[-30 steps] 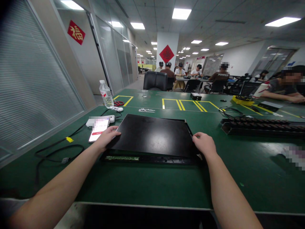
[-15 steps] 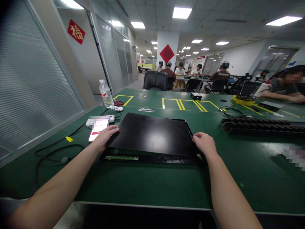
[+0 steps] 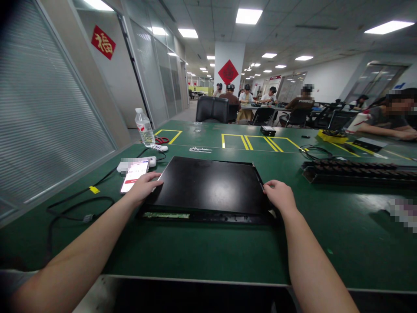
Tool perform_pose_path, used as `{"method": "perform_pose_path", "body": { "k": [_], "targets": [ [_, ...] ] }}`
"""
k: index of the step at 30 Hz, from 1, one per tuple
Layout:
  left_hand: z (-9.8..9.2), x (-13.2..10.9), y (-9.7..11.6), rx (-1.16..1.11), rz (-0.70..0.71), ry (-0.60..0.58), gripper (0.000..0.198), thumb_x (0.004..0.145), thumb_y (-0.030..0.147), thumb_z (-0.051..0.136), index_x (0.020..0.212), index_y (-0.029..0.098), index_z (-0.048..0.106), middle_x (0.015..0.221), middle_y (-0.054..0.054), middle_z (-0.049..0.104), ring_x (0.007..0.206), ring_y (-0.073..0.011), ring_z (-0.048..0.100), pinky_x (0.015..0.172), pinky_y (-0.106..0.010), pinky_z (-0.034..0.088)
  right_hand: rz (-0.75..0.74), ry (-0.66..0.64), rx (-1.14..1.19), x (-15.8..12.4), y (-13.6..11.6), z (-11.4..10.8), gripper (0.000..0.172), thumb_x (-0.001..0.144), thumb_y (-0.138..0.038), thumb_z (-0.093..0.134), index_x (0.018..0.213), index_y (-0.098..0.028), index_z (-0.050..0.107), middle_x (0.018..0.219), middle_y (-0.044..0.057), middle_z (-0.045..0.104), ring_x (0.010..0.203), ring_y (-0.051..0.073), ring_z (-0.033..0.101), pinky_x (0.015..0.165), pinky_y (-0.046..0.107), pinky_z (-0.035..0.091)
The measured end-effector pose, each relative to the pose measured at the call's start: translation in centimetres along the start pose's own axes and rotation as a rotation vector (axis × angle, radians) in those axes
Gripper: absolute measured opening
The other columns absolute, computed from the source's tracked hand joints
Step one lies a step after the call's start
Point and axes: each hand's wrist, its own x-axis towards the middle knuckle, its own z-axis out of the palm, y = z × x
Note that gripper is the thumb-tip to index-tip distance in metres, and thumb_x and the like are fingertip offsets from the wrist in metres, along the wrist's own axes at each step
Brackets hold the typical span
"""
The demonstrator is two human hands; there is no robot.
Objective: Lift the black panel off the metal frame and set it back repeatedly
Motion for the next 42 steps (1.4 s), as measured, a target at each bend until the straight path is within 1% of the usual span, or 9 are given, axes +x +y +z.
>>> {"method": "perform_pose_path", "body": {
  "k": [2, 5, 8, 11, 14, 22, 29, 36, 42],
  "targets": [
    [0.0, 0.3, -0.5, 0.111, 0.033, 0.031, 0.028, 0.069, 0.025, 0.073, 0.095, 0.016, 0.078, 0.139, -0.017, 0.064, 0.137, -0.0365, 0.051, 0.113, -0.045, 0.037, 0.005, 0.004, -0.007, -0.1, -0.2, -0.1, 0.022, 0.078, -0.031, 0.058, 0.087, -0.021, 0.076, 0.079, 0.005, 0.077, 0.067, 0.021, 0.068, 0.063, 0.031, 0.049],
    [0.0, 0.6, -0.9, 0.172, 0.041, 0.004, 0.029, 0.069, 0.027, 0.072, 0.094, 0.015, 0.078, 0.142, -0.019, 0.061, 0.136, -0.0363, 0.052, 0.114, -0.044, 0.036, 0.035, -0.022, 0.008, -0.3, -0.6, -0.2, 0.023, 0.079, -0.031, 0.057, 0.089, -0.022, 0.076, 0.080, 0.004, 0.077, 0.063, 0.020, 0.067, 0.064, 0.032, 0.049],
    [0.1, 0.6, -1.1, 0.184, 0.061, -0.028, 0.024, 0.067, 0.026, 0.071, 0.087, 0.016, 0.077, 0.132, -0.017, 0.067, 0.128, -0.0354, 0.058, 0.108, -0.042, 0.041, 0.060, -0.032, 0.040, -0.2, -0.6, -0.2, 0.023, 0.079, -0.031, 0.057, 0.089, -0.021, 0.075, 0.080, 0.004, 0.077, 0.060, 0.019, 0.066, 0.064, 0.032, 0.050],
    [0.2, 0.5, -1.2, 0.186, 0.093, -0.079, 0.016, 0.066, 0.027, 0.069, 0.078, 0.018, 0.075, 0.109, -0.012, 0.074, 0.109, -0.0330, 0.067, 0.096, -0.039, 0.049, 0.052, -0.020, 0.081, -0.2, -0.5, -0.1, 0.022, 0.078, -0.031, 0.058, 0.088, -0.021, 0.075, 0.079, 0.005, 0.077, 0.061, 0.019, 0.067, 0.061, 0.031, 0.050],
    [0.2, 0.3, -1.2, 0.198, 0.116, -0.094, 0.012, 0.065, 0.028, 0.068, 0.072, 0.020, 0.073, 0.094, -0.008, 0.074, 0.093, -0.0302, 0.068, 0.086, -0.038, 0.052, 0.051, -0.018, 0.124, -0.2, -0.5, -0.1, 0.021, 0.076, -0.032, 0.060, 0.087, -0.021, 0.075, 0.078, 0.006, 0.077, 0.058, 0.019, 0.065, 0.058, 0.030, 0.051],
    [0.2, -0.2, -0.6, 0.217, 0.112, -0.087, 0.006, 0.063, 0.025, 0.069, 0.067, 0.022, 0.072, 0.082, -0.005, 0.074, 0.086, -0.0289, 0.066, 0.084, -0.037, 0.052, 0.057, -0.011, 0.230, -0.1, -0.1, 0.0, 0.025, 0.073, -0.033, 0.061, 0.088, -0.019, 0.075, 0.077, 0.008, 0.077, 0.055, 0.017, 0.063, 0.052, 0.028, 0.050],
    [0.3, -0.1, -1.0, 0.257, 0.135, -0.093, 0.007, 0.067, 0.024, 0.066, 0.069, 0.021, 0.072, 0.083, -0.006, 0.074, 0.085, -0.0291, 0.067, 0.080, -0.037, 0.051, 0.108, -0.041, 0.335, 0.7, 0.8, 0.6, 0.028, 0.072, -0.036, 0.061, 0.089, -0.017, 0.074, 0.082, 0.011, 0.077, 0.047, 0.013, 0.054, 0.047, 0.026, 0.045],
    [0.3, -0.1, -0.8, 0.330, 0.179, -0.124, 0.010, 0.070, 0.024, 0.063, 0.072, 0.020, 0.072, 0.089, -0.008, 0.075, 0.085, -0.0285, 0.067, 0.083, -0.037, 0.051, 0.097, -0.036, 0.367, 0.8, 1.0, 0.8, 0.030, 0.071, -0.036, 0.062, 0.089, -0.016, 0.075, 0.083, 0.012, 0.077, 0.045, 0.012, 0.053, 0.044, 0.025, 0.042],
    [0.4, 0.2, -1.3, 0.387, 0.185, -0.078, 0.008, 0.072, 0.023, 0.065, 0.074, 0.020, 0.072, 0.102, -0.012, 0.076, 0.101, -0.0325, 0.067, 0.092, -0.039, 0.051, 0.102, -0.026, 0.283, 0.6, 0.7, 0.6, 0.028, 0.073, -0.035, 0.059, 0.090, -0.018, 0.075, 0.083, 0.010, 0.078, 0.046, 0.013, 0.055, 0.047, 0.026, 0.045]
  ]
}}
